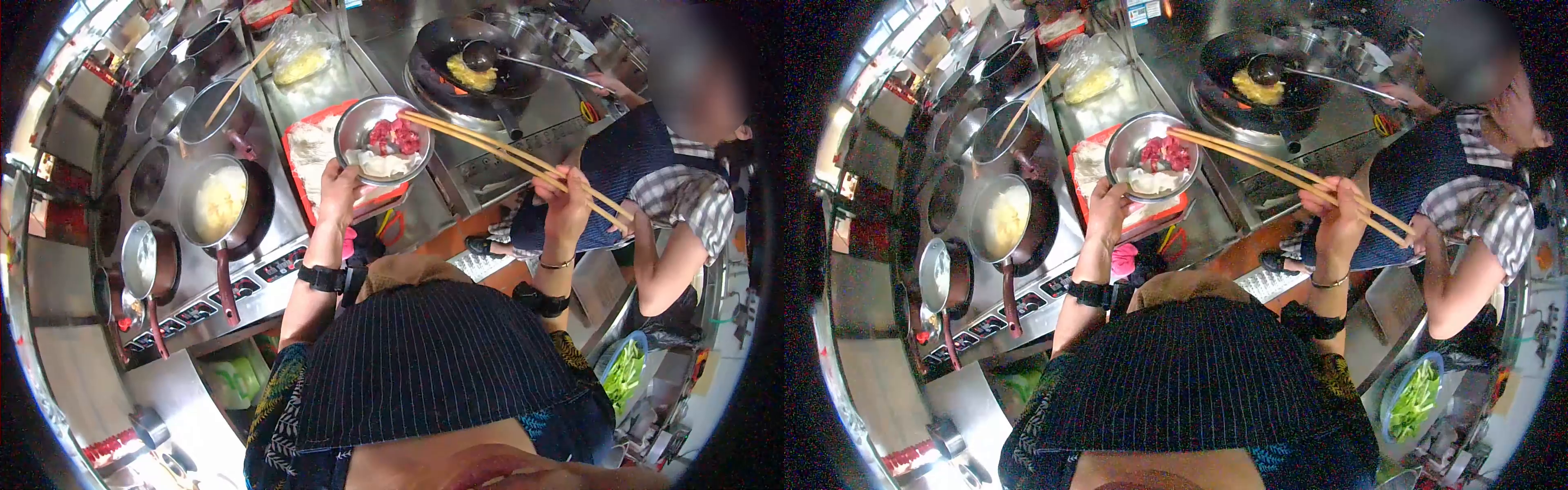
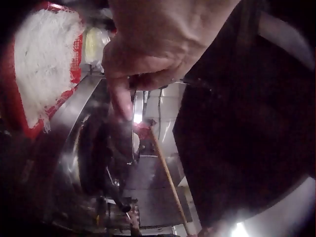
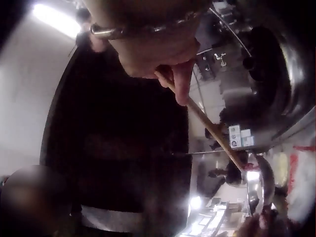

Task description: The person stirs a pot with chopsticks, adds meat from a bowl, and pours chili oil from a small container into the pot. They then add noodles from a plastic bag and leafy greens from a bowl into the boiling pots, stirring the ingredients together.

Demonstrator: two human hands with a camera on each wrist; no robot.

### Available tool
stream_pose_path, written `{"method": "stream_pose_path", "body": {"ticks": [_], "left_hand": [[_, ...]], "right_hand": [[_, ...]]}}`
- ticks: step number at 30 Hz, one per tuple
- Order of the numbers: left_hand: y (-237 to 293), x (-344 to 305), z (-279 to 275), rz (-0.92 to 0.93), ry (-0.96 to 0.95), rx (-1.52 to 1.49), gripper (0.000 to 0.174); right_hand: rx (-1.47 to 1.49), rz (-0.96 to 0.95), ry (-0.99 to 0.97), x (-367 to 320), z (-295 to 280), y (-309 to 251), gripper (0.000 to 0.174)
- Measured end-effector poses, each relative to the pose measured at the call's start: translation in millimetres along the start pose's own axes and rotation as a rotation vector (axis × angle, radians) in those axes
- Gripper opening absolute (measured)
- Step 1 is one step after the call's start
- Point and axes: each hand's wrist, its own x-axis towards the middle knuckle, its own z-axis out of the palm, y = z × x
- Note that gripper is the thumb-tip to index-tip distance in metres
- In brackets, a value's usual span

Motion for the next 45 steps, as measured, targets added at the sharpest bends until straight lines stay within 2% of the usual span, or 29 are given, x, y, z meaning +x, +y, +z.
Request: {"method": "stream_pose_path", "body": {"ticks": [9, 16, 21, 25, 28, 33, 39, 42, 44, 45], "left_hand": [[-1.5, 10.4, 29.9, -0.012, -0.033, 0.002, 0.023], [-9.6, 28.6, 41.9, -0.028, -0.066, 0.033, 0.024], [-11.4, 32.9, 48.1, -0.024, -0.078, 0.022, 0.024], [-16.6, 34.4, 48.9, -0.042, -0.07, 0.06, 0.024], [-24.1, 34.7, 44.3, -0.042, -0.07, 0.021, 0.023], [-23.3, 30.0, 35.6, -0.046, -0.026, -0.014, 0.021], [-20.0, 22.0, 19.1, -0.04, -0.01, 0.003, 0.018], [-15.7, 16.0, 11.7, -0.043, -0.021, -0.005, 0.018], [-6.1, 5.1, 9.6, -0.052, 0.023, -0.006, 0.019], [-3.6, 1.3, 4.2, -0.035, 0.011, -0.018, 0.02]], "right_hand": [[0.068, 0.036, 0.128, 13.0, -26.2, -1.2, 0.027], [0.028, 0.046, 0.148, 26.1, -33.5, 1.8, 0.027], [0.128, 0.029, 0.197, 38.4, -42.8, 2.9, 0.027], [0.195, -0.06, 0.183, 66.5, -52.2, 4.6, 0.026], [0.162, -0.128, 0.243, 97.7, -56.0, 16.7, 0.025], [0.045, -0.09, 0.263, 130.9, -46.0, 41.7, 0.024], [-0.003, -0.162, 0.259, 114.0, -32.6, 23.3, 0.025], [0.043, -0.269, 0.238, 83.7, -22.4, 7.1, 0.027], [0.077, -0.239, 0.114, 56.8, -14.8, -3.0, 0.03], [0.077, -0.242, 0.114, 43.4, -10.8, -6.2, 0.03]]}}
